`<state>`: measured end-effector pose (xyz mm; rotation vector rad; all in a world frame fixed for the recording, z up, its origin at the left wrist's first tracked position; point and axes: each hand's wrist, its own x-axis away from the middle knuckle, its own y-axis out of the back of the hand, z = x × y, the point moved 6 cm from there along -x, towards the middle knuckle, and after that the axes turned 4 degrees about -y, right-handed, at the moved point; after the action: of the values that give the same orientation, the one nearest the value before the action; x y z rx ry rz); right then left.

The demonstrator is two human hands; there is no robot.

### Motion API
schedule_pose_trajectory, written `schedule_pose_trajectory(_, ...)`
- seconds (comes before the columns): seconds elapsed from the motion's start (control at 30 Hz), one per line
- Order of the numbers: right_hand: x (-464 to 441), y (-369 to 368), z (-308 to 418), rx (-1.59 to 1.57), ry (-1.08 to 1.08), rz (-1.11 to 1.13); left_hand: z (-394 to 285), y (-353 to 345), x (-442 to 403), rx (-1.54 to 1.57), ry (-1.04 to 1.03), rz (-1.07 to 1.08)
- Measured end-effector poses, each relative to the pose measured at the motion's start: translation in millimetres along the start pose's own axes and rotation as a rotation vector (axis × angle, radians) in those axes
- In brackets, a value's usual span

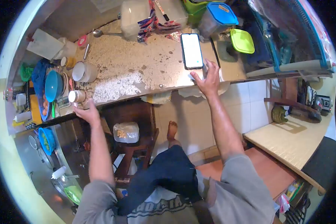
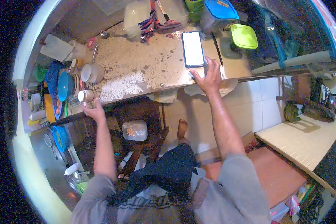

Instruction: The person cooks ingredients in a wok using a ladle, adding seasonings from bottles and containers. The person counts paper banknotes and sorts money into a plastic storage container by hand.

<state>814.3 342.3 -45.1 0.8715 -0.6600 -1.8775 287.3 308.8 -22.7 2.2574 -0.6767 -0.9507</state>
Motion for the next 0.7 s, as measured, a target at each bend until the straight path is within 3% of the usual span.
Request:
schedule_pose_trajectory(0.07, -2, -1, 0, -0.009, 0.008, -0.024, -44, 1, 39, 0.087, -0.296, 0.066)
schedule_pose_trajectory(0.2, -2, -1, -2, -0.039, -0.043, -0.030, -121, -23, 73, 0.152, -0.656, 0.351)
schedule_pose_trajectory(0.37, -2, -1, -6, -0.070, -0.051, -0.056, -133, -88, 95, 0.207, -0.650, 0.566)
schedule_pose_trajectory(0.47, -6, 4, -3, -0.111, -0.075, -0.041, -147, -86, 104, 0.007, -0.761, 0.502)
schedule_pose_trajectory(0.63, -21, 4, -1, -0.133, -0.084, 0.103, -149, -87, 104, -0.019, -0.790, 0.436)
schedule_pose_trajectory(0.7, -29, 2, 3, -0.156, 0.037, 0.097, -149, -89, 104, -0.053, -0.803, 0.424)
